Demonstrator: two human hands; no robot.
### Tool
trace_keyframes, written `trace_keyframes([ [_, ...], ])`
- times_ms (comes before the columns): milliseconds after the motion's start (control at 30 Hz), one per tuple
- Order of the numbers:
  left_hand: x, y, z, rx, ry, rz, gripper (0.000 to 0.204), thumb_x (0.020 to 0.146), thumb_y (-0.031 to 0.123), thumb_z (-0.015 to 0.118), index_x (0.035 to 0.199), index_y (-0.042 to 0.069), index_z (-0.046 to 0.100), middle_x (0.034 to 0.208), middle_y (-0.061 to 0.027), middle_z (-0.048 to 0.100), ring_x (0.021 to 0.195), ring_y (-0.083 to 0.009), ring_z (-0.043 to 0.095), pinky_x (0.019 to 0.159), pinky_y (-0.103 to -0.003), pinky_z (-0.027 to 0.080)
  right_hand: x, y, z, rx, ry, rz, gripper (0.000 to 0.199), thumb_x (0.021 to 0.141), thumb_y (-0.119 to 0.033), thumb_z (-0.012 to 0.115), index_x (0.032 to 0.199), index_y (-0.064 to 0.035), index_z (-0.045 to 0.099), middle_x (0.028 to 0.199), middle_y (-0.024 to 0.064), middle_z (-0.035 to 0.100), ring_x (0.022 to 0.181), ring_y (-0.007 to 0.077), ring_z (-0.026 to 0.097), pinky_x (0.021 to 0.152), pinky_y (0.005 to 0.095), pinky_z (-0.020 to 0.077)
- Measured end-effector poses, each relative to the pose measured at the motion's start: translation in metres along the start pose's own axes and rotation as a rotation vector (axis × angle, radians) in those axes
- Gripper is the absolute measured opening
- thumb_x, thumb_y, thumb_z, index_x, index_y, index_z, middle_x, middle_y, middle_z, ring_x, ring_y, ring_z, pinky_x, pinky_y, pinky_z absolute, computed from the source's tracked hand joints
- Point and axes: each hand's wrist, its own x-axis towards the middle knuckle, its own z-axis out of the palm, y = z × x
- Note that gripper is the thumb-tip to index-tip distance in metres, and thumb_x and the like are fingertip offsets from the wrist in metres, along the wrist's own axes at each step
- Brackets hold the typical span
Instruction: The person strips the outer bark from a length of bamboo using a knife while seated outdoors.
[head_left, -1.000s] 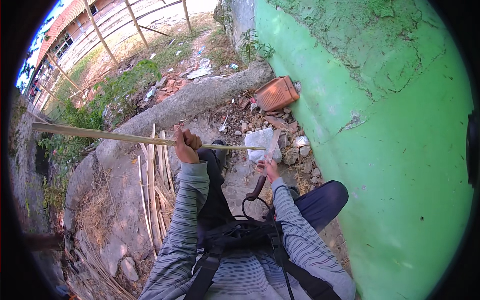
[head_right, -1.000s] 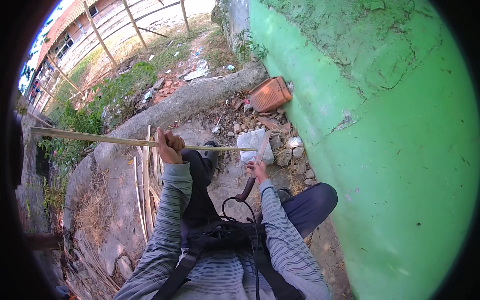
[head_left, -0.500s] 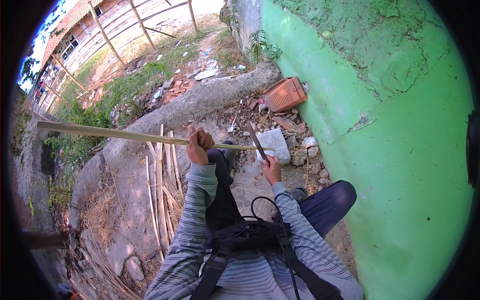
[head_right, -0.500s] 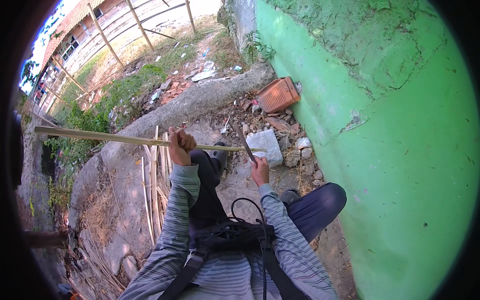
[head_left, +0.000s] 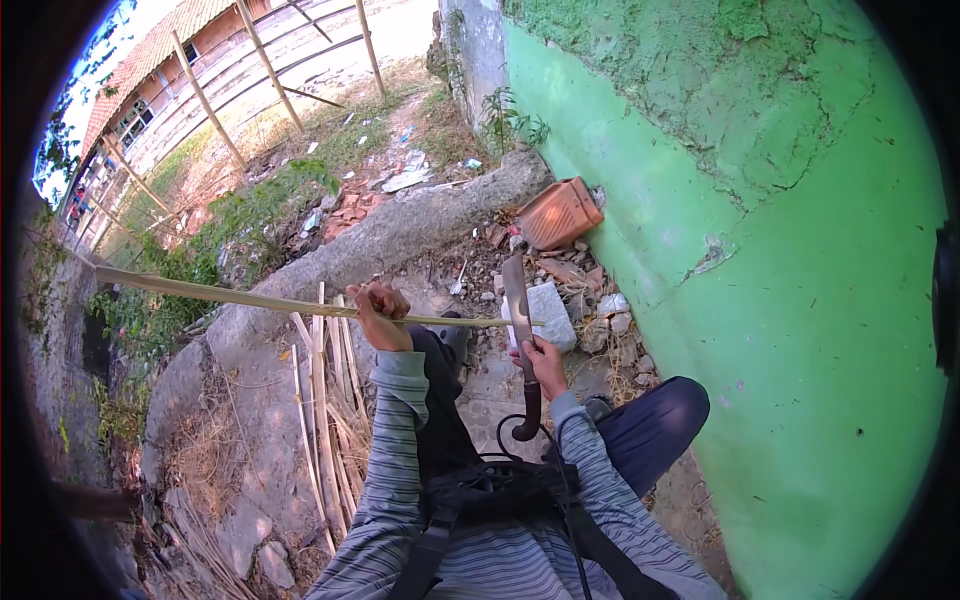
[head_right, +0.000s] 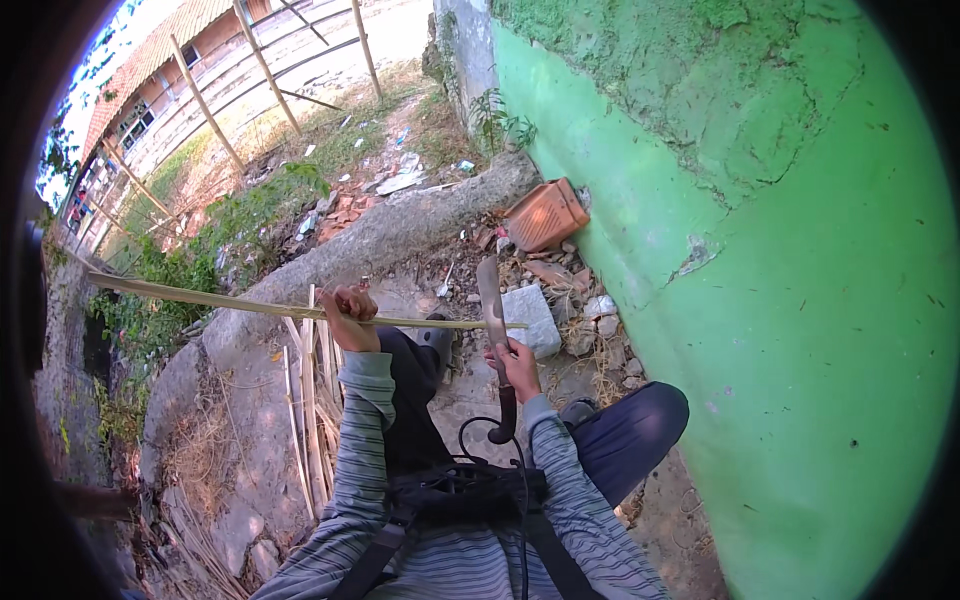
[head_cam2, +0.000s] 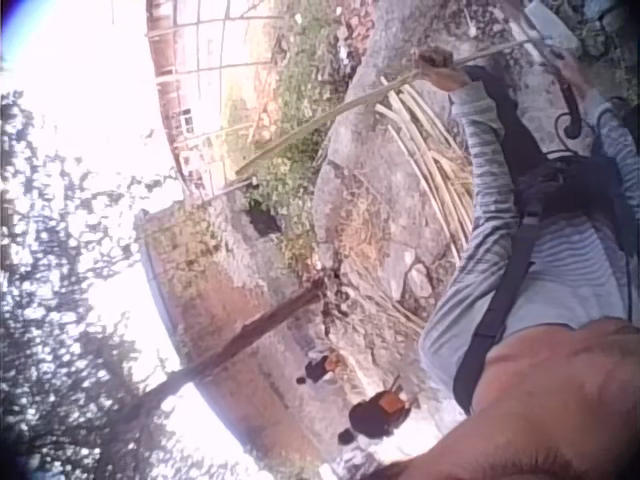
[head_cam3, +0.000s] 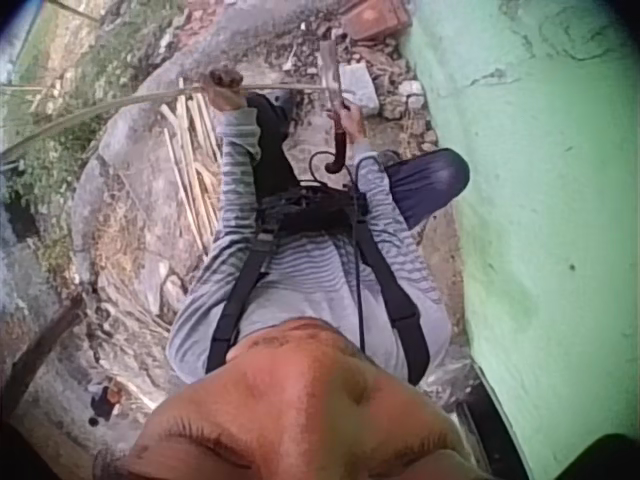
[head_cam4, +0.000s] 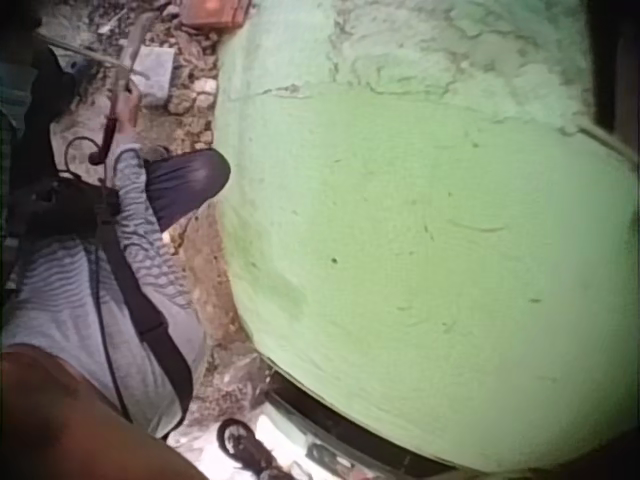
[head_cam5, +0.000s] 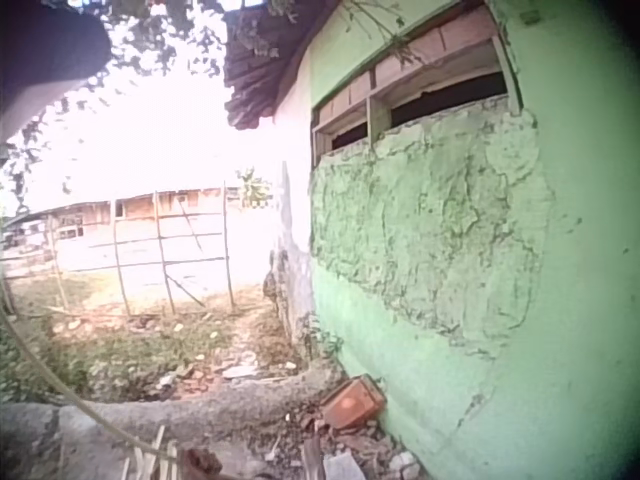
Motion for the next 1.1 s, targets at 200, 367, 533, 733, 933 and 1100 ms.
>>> trace_keyframes([
  [200,0.001,0.001,0.000,-0.010,-0.083,-0.029,0.064,0.103,0.057,0.029,0.059,0.010,0.035,0.052,0.0001,0.026,0.044,-0.0117,0.022,0.044,-0.030,0.020,0.013,0.063,-0.054,0.310,0.094,0.236,0.024,0.102,-0.018,0.053,0.112,0.0030,0.057,0.092,0.0118,0.064,0.079,0.0220,0.068,0.073,0.0348,0.0613],
  [367,0.001,0.002,-0.002,-0.005,-0.081,-0.023,0.065,0.103,0.057,0.028,0.059,0.010,0.035,0.052,0.0001,0.026,0.043,-0.0116,0.022,0.043,-0.029,0.020,0.008,0.087,-0.076,0.287,0.186,0.349,0.017,0.096,-0.003,0.053,0.111,0.0039,0.056,0.094,0.0146,0.066,0.081,0.0232,0.069,0.074,0.0328,0.0605],
  [533,-0.002,0.002,0.004,0.018,-0.055,0.003,0.065,0.103,0.058,0.029,0.059,0.010,0.035,0.052,0.0004,0.026,0.043,-0.0115,0.021,0.043,-0.028,0.020,0.020,0.108,-0.089,0.202,0.225,0.296,0.030,0.088,0.011,0.049,0.118,0.0062,0.053,0.103,0.0196,0.065,0.089,0.0268,0.069,0.079,0.0349,0.0603],
  [733,-0.001,0.001,0.001,-0.014,-0.116,-0.013,0.067,0.103,0.058,0.029,0.059,0.009,0.036,0.053,0.0002,0.025,0.045,-0.0112,0.021,0.044,-0.030,0.015,0.030,0.123,-0.117,0.494,0.292,0.393,0.041,0.084,0.013,0.049,0.125,0.0125,0.046,0.116,0.0251,0.059,0.103,0.0344,0.066,0.091,0.0430,0.0573],
  [933,-0.002,0.001,0.002,0.009,-0.158,-0.018,0.066,0.102,0.060,0.030,0.060,0.010,0.035,0.053,0.0000,0.025,0.046,-0.0120,0.020,0.045,-0.030,0.016,0.031,0.129,-0.123,0.816,0.226,0.488,0.039,0.086,0.006,0.051,0.122,0.0183,0.042,0.119,0.0279,0.057,0.117,0.0400,0.058,0.101,0.0561,0.0490],
  [1100,-0.002,0.008,-0.007,0.022,-0.111,-0.039,0.066,0.102,0.060,0.029,0.060,0.009,0.035,0.053,-0.0001,0.025,0.046,-0.0119,0.019,0.045,-0.030,0.016,0.016,0.112,-0.102,0.932,0.214,0.538,0.033,0.086,0.001,0.055,0.114,0.0175,0.046,0.115,0.0283,0.057,0.116,0.0436,0.057,0.103,0.0622,0.0449],
])
